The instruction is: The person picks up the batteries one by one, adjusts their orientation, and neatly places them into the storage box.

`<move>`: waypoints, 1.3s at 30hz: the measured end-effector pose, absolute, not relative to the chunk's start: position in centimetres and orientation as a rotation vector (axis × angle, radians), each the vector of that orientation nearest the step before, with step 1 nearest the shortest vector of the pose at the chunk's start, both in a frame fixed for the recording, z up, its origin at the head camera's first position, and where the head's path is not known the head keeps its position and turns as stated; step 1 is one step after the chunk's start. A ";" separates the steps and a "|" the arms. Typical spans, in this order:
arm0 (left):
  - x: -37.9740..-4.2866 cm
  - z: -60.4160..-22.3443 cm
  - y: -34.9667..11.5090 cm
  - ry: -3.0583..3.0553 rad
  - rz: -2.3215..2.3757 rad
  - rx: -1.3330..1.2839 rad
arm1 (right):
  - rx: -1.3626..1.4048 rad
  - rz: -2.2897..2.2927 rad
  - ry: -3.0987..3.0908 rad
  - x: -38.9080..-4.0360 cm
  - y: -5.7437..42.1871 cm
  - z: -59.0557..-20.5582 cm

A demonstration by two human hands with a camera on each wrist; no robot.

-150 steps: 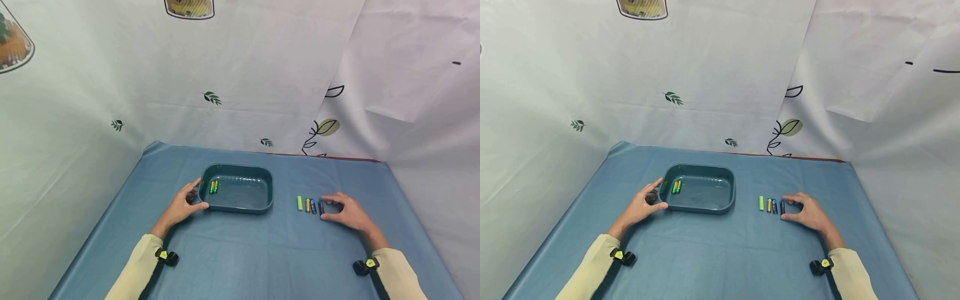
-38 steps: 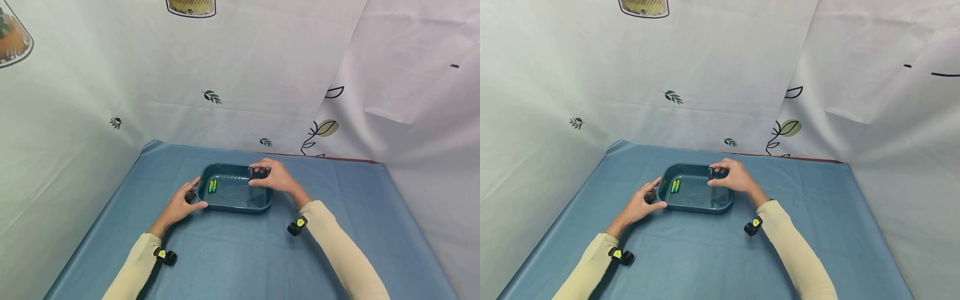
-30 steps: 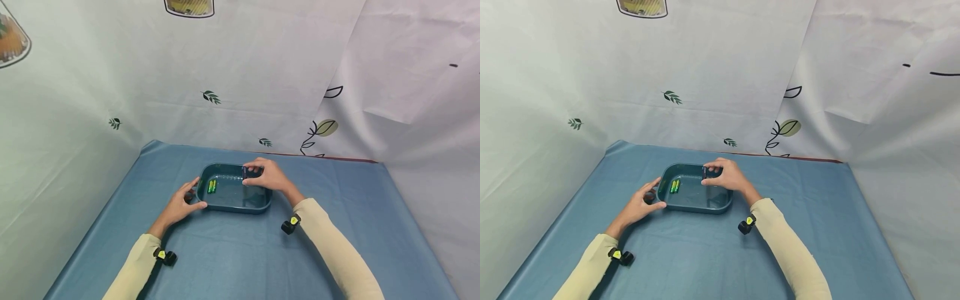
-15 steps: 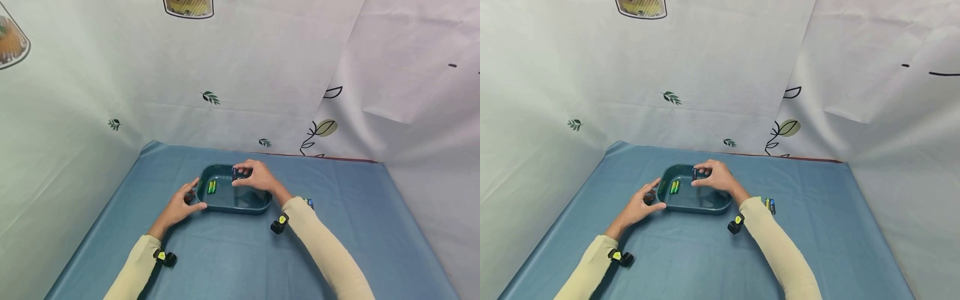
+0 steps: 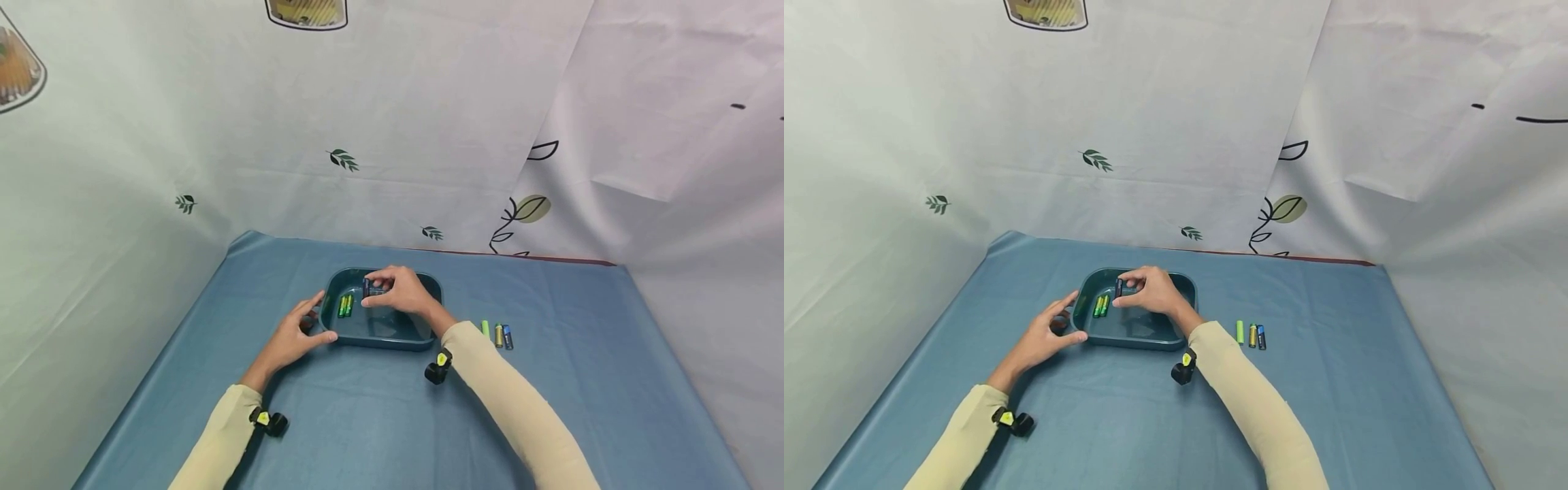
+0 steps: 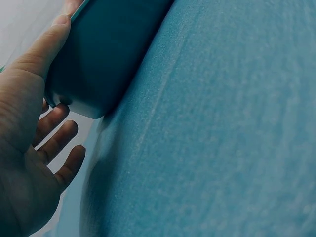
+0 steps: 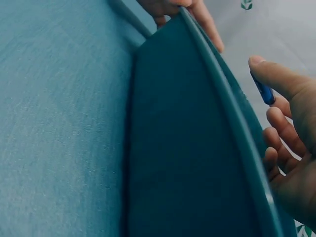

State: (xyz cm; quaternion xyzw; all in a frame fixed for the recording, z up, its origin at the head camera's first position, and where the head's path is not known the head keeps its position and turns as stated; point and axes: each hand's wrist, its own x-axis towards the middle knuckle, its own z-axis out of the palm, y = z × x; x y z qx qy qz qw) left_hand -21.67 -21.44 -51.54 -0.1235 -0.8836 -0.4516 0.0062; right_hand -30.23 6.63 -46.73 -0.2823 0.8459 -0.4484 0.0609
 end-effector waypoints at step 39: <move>-21.6 -51.5 -21.5 -2.757 -1.408 -0.403 | -0.623 -1.205 2.641 -30.4 3.4 -48.5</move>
